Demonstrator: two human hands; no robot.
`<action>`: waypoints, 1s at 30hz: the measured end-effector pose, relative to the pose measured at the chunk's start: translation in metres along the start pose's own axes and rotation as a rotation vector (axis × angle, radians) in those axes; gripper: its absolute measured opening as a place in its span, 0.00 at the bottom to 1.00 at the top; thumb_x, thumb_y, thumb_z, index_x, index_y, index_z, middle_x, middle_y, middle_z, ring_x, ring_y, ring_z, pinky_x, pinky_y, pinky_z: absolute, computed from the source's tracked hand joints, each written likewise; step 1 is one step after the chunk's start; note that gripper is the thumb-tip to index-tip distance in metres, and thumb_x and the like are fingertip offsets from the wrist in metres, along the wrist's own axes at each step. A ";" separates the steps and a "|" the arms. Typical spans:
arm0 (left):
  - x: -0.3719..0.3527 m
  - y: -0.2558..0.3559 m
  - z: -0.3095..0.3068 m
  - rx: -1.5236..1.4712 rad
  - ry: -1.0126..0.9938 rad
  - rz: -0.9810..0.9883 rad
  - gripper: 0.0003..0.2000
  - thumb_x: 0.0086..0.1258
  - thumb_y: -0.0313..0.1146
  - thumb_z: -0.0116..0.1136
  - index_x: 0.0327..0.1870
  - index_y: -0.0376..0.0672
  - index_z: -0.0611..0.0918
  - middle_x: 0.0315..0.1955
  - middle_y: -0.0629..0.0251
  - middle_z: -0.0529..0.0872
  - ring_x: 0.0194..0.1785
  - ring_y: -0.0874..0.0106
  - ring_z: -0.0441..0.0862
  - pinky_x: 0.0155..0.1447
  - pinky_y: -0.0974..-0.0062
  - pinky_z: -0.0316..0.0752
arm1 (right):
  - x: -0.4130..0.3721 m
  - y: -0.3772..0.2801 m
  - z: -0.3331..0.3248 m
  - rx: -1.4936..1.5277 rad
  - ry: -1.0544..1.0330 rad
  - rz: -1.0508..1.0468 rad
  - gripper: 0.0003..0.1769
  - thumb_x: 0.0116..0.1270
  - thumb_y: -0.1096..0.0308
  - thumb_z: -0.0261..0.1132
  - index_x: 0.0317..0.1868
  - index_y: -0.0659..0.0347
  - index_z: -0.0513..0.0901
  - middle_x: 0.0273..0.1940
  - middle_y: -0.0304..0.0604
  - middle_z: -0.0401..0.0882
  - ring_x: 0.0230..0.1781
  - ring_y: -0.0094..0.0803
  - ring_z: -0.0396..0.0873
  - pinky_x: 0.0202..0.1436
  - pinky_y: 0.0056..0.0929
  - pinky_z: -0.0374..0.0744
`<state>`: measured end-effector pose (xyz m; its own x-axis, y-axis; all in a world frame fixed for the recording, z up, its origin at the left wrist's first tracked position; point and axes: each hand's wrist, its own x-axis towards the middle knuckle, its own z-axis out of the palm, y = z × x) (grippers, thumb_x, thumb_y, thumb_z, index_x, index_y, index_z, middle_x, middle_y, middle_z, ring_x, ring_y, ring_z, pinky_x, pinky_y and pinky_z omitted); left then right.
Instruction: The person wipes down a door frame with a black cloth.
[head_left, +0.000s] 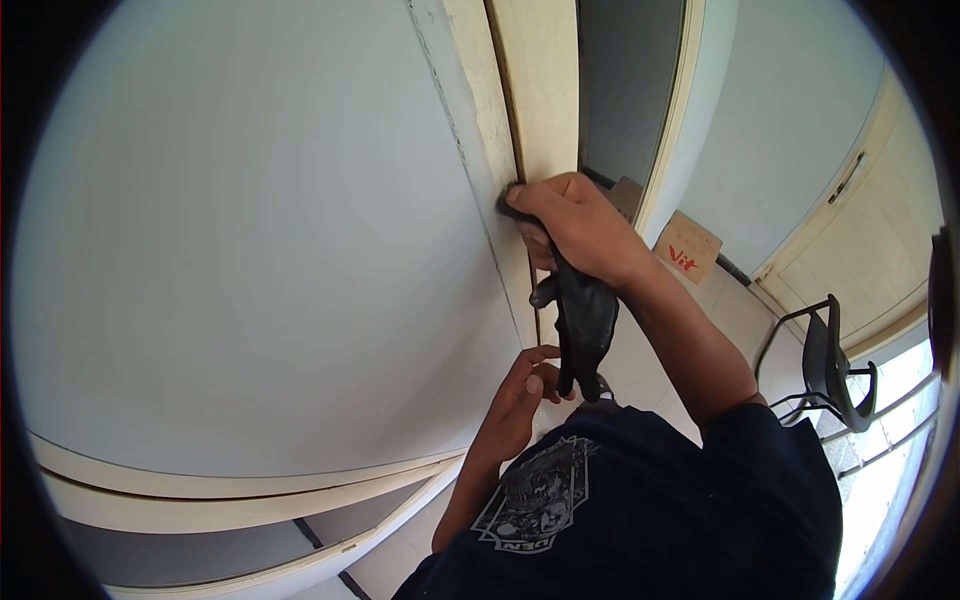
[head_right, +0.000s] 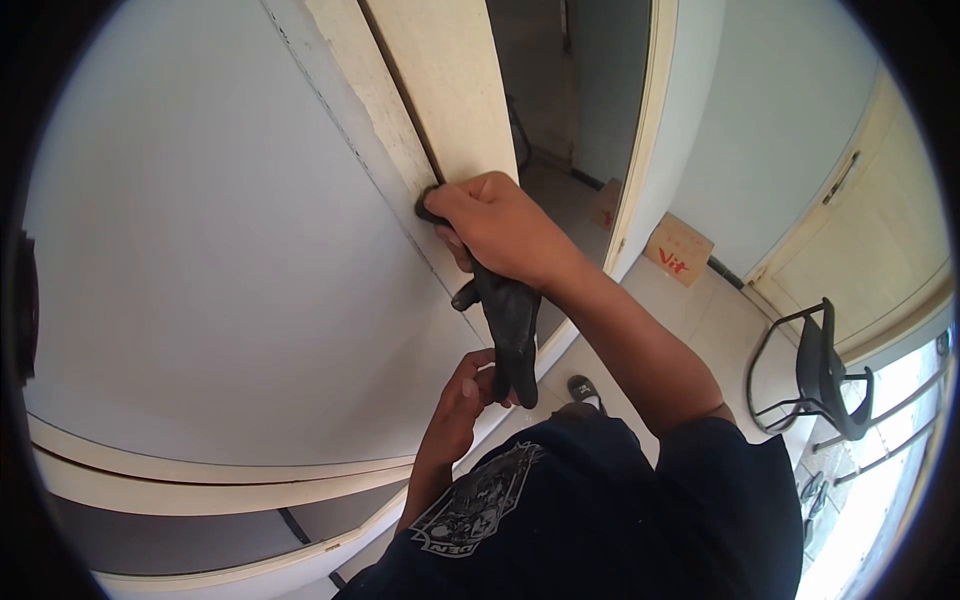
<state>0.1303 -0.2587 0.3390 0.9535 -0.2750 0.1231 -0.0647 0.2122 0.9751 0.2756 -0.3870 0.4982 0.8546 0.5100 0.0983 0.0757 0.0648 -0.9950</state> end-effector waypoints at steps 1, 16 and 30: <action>-0.002 0.000 0.000 -0.002 -0.002 -0.007 0.30 0.85 0.56 0.39 0.68 0.35 0.69 0.39 0.61 0.83 0.46 0.72 0.77 0.54 0.71 0.70 | -0.002 0.008 0.001 -0.025 0.004 0.038 0.26 0.77 0.60 0.57 0.17 0.59 0.67 0.15 0.33 0.64 0.16 0.23 0.64 0.24 0.26 0.66; 0.009 0.003 0.004 -0.006 -0.080 0.029 0.31 0.85 0.57 0.37 0.69 0.35 0.68 0.38 0.62 0.83 0.44 0.72 0.77 0.54 0.72 0.69 | -0.001 -0.010 -0.008 -0.095 -0.014 0.046 0.23 0.70 0.58 0.59 0.18 0.62 0.75 0.16 0.37 0.72 0.17 0.25 0.71 0.26 0.26 0.72; 0.005 -0.003 0.006 -0.013 -0.052 0.052 0.31 0.85 0.57 0.37 0.69 0.35 0.69 0.39 0.62 0.82 0.45 0.72 0.77 0.54 0.71 0.70 | 0.000 -0.014 -0.005 -0.096 0.023 -0.009 0.27 0.77 0.59 0.56 0.17 0.58 0.67 0.15 0.33 0.63 0.17 0.22 0.64 0.24 0.26 0.65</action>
<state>0.1331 -0.2662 0.3378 0.9326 -0.3113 0.1828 -0.1091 0.2397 0.9647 0.2773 -0.3915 0.5118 0.8653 0.4895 0.1080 0.1314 -0.0135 -0.9912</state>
